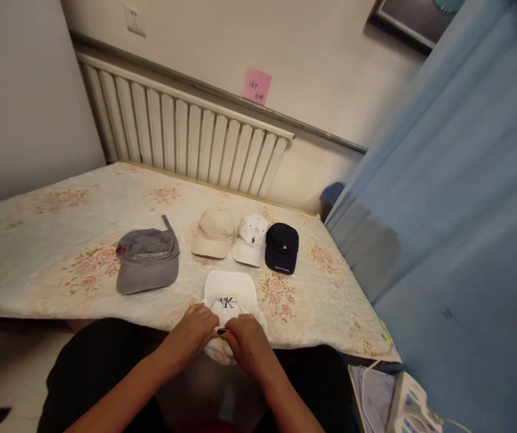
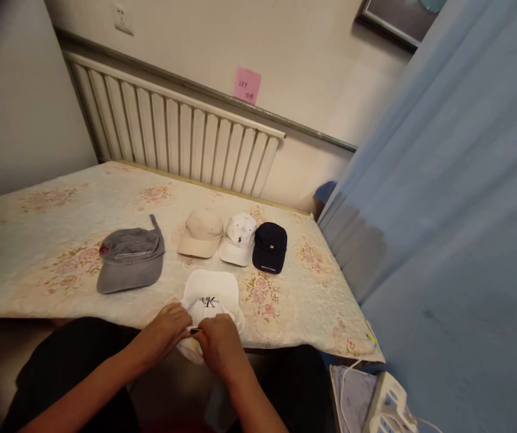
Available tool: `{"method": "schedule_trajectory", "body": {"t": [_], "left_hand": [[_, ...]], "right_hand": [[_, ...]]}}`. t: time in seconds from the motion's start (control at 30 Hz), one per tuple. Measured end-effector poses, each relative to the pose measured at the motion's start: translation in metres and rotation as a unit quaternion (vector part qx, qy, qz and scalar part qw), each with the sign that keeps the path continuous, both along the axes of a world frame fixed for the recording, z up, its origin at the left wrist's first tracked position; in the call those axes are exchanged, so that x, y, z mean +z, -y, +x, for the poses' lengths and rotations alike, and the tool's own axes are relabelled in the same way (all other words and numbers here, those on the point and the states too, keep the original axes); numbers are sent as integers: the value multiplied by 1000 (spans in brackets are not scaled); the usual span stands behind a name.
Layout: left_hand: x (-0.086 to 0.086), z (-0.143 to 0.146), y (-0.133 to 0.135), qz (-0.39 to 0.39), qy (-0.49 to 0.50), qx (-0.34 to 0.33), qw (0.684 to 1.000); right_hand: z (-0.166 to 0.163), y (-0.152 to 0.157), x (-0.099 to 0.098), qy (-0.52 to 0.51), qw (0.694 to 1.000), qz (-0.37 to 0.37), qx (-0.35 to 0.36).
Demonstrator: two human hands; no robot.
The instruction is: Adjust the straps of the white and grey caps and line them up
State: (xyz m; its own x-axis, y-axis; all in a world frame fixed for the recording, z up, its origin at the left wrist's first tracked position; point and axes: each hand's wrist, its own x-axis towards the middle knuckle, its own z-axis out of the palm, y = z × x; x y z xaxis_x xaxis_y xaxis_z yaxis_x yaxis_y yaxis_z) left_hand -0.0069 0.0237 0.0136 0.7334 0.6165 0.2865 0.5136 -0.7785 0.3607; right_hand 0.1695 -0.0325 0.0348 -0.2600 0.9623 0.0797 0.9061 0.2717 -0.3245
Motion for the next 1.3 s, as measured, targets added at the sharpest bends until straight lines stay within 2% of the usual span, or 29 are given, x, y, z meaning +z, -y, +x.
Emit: {"method": "schedule_trajectory", "body": {"t": [0.63,1.13,1.3], "left_hand": [[2,0,2,-26,2,-27,999],[-3,0,-2,-38,2,-28,999],[-8,-5,-6,-40,8,-21,999]], "right_hand": [[-3,-1,-9,8,1000,-13,-9],[0,1,-4,21,999,22,-21],[1,2,-6,0,999,10,-33]]}}
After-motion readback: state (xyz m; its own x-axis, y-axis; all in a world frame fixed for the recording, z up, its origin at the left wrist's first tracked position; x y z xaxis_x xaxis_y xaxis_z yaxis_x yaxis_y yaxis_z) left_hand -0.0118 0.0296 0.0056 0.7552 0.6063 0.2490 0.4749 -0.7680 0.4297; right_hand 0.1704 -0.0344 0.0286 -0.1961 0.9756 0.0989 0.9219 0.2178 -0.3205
